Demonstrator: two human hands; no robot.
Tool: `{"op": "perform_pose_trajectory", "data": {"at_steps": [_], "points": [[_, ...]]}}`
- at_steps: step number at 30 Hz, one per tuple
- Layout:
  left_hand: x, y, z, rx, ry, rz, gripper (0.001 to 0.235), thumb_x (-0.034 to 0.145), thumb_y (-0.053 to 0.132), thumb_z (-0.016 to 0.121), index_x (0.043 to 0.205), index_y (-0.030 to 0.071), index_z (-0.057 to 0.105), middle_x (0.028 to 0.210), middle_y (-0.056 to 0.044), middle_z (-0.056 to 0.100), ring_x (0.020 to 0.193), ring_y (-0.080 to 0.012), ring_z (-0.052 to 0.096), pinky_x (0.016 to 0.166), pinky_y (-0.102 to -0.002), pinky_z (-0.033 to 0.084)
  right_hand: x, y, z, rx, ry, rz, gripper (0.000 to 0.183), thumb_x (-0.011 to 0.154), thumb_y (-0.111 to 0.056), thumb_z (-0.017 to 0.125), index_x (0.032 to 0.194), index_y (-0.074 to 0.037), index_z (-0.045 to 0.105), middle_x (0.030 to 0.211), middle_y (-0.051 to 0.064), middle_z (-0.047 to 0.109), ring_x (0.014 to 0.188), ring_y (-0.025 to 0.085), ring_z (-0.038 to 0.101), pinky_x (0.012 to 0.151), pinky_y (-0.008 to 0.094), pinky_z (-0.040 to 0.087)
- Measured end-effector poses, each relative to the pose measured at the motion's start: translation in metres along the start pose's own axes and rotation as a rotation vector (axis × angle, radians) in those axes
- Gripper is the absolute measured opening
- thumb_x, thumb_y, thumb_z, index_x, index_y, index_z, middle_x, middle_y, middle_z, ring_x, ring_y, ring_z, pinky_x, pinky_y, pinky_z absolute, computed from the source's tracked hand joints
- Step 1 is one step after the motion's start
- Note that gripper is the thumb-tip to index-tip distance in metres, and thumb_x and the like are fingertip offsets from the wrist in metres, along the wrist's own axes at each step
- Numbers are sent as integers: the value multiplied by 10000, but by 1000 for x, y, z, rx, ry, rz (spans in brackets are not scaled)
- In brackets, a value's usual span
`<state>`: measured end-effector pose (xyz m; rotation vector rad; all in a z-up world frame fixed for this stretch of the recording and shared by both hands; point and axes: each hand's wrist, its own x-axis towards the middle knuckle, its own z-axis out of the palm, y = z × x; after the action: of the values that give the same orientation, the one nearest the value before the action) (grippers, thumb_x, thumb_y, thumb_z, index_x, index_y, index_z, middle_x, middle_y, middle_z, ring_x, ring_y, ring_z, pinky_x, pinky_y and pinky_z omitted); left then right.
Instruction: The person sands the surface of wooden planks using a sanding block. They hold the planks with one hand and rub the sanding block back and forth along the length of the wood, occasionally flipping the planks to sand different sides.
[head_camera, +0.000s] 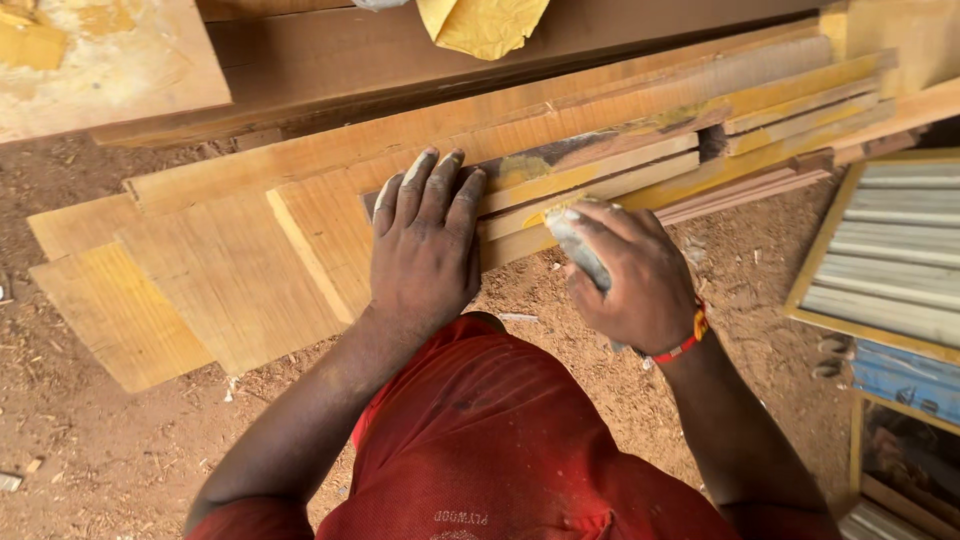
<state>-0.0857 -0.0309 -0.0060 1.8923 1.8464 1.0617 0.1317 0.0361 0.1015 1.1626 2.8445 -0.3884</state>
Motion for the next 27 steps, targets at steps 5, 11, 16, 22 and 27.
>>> {"op": "perform_pose_trajectory", "data": {"at_steps": [5,11,16,22,27], "points": [[3,0,-1,30,-43,4,478,970,157,579,1432,36,567,1499,-228,514,1425,-408,456,1180,-570,327,-7,8,-4,-26,-104,99,514,803,-166,736,1266,43,663,1322,180,660,1087,329,629,1002,441,503],[7,3,-5,35,-70,-18,546,899,167,605,1432,55,572,1524,-217,500,1412,-388,465,1169,-573,305,-6,20,5,-27,8,81,501,791,-157,721,1252,29,655,1346,200,638,1155,347,622,1019,444,504],[10,4,-7,-9,-52,0,583,883,224,640,1431,43,562,1530,-226,482,1401,-404,464,1165,-571,304,-17,43,2,-21,28,131,491,816,-165,739,1263,22,662,1331,177,646,1132,333,624,1002,444,512],[7,3,-4,102,-132,-26,607,886,250,671,1456,75,558,1539,-200,484,1415,-374,466,1195,-560,295,-33,64,8,-39,-10,165,481,833,-151,726,1277,19,656,1351,196,632,1126,305,630,1015,428,519],[4,-2,2,125,-149,-8,655,875,330,654,1473,86,548,1540,-209,474,1429,-376,446,1199,-580,276,-33,74,7,-35,45,174,504,821,-142,725,1282,43,640,1346,197,633,1171,347,616,1045,443,499]]}}
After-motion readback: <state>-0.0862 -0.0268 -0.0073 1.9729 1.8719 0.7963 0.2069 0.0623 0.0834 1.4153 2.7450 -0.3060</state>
